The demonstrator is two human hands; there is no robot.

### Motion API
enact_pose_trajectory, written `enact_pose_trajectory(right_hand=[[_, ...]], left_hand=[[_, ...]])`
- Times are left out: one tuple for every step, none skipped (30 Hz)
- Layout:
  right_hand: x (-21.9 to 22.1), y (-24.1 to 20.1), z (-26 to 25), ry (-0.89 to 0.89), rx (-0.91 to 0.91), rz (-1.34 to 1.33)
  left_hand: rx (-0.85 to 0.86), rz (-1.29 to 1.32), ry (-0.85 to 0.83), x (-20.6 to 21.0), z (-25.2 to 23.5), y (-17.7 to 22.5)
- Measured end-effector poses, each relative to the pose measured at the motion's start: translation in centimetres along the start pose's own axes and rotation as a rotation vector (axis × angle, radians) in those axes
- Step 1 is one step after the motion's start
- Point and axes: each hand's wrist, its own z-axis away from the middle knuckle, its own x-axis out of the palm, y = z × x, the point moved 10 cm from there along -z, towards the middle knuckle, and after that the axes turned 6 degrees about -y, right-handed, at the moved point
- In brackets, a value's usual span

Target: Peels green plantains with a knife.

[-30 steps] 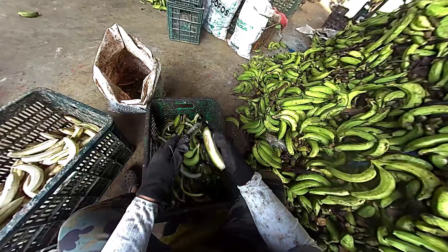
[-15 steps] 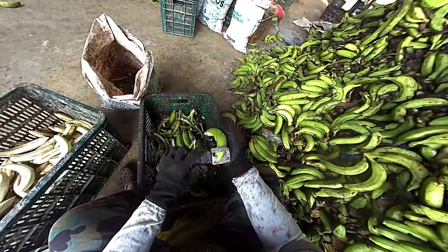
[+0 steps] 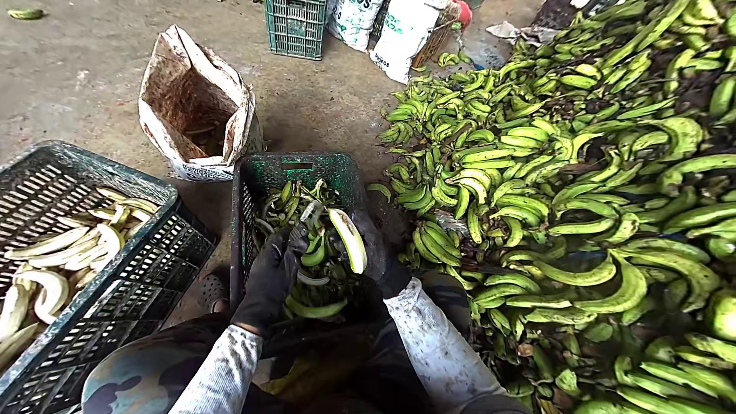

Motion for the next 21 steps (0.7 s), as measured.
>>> enact_pose_trajectory(right_hand=[[-0.6,-0.4,0.1,0.041,-0.035,0.118],[-0.8,-1.0,0.3,0.072,-0.062,0.215],[-0.8,-1.5,0.3,0.075,-0.081,0.273],[-0.7,-1.7,0.2,0.087,-0.081,0.287],[-0.6,-1.8,0.2,0.093,-0.085,0.306],[-0.4,-2.0,0.4,0.081,-0.108,0.345],[0.0,-2.4,0.6,0.052,-0.127,0.387],[0.6,-2.9,0.9,0.017,-0.114,0.448],[1.4,-3.6,1.5,0.003,-0.031,0.485],[2.1,-4.4,2.3,-0.008,0.099,0.469],[2.4,-4.1,2.4,-0.044,0.044,0.458],[2.1,-3.0,2.0,-0.07,-0.025,0.403],[1.5,-1.8,1.2,-0.05,-0.038,0.261],[0.9,-0.5,0.5,-0.029,-0.008,0.09],[0.5,0.5,0.1,-0.014,0.046,-0.091],[0.1,1.4,-0.3,0.001,0.105,-0.282],[0.0,1.9,-0.4,-0.013,0.153,-0.458],[-0.1,2.1,-0.5,-0.032,0.18,-0.603],[-0.2,2.1,-0.6,-0.054,0.192,-0.688],[-0.4,2.0,-0.6,-0.055,0.193,-0.733],[-0.8,2.0,-0.6,-0.037,0.174,-0.748]], left_hand=[[0.096,-0.13,0.012,0.0,0.3,1.1],[0.211,-0.257,0.038,0.1,0.7,2.4],[0.336,-0.368,0.085,0.2,1.3,3.6],[0.422,-0.458,0.118,0.5,1.8,4.6],[0.457,-0.514,0.134,0.9,2.1,5.1],[0.441,-0.517,0.121,1.1,2.1,5.1],[0.371,-0.473,0.081,1.1,1.7,4.6],[0.263,-0.4,0.039,0.8,1.2,3.9],[0.139,-0.32,0.005,0.3,0.5,2.8],[0.024,-0.238,-0.015,-0.2,0.0,1.6],[-0.069,-0.162,-0.031,-0.8,-0.4,0.3],[-0.143,-0.084,-0.051,-1.1,-0.6,-1.0],[-0.178,0.001,-0.056,-1.3,-0.6,-2.0],[-0.179,0.08,-0.044,-1.5,-0.6,-2.5],[-0.155,0.146,-0.034,-1.5,-0.4,-2.5],[-0.12,0.177,-0.029,-1.5,-0.2,-2.0],[-0.084,0.169,-0.023,-1.4,0.0,-1.4],[-0.053,0.114,-0.034,-1.2,0.4,-0.4],[-0.004,0.039,-0.045,-0.9,0.8,0.8],[0.061,-0.04,-0.054,-0.5,1.2,1.9],[0.149,-0.119,-0.072,0.2,1.5,2.9]])
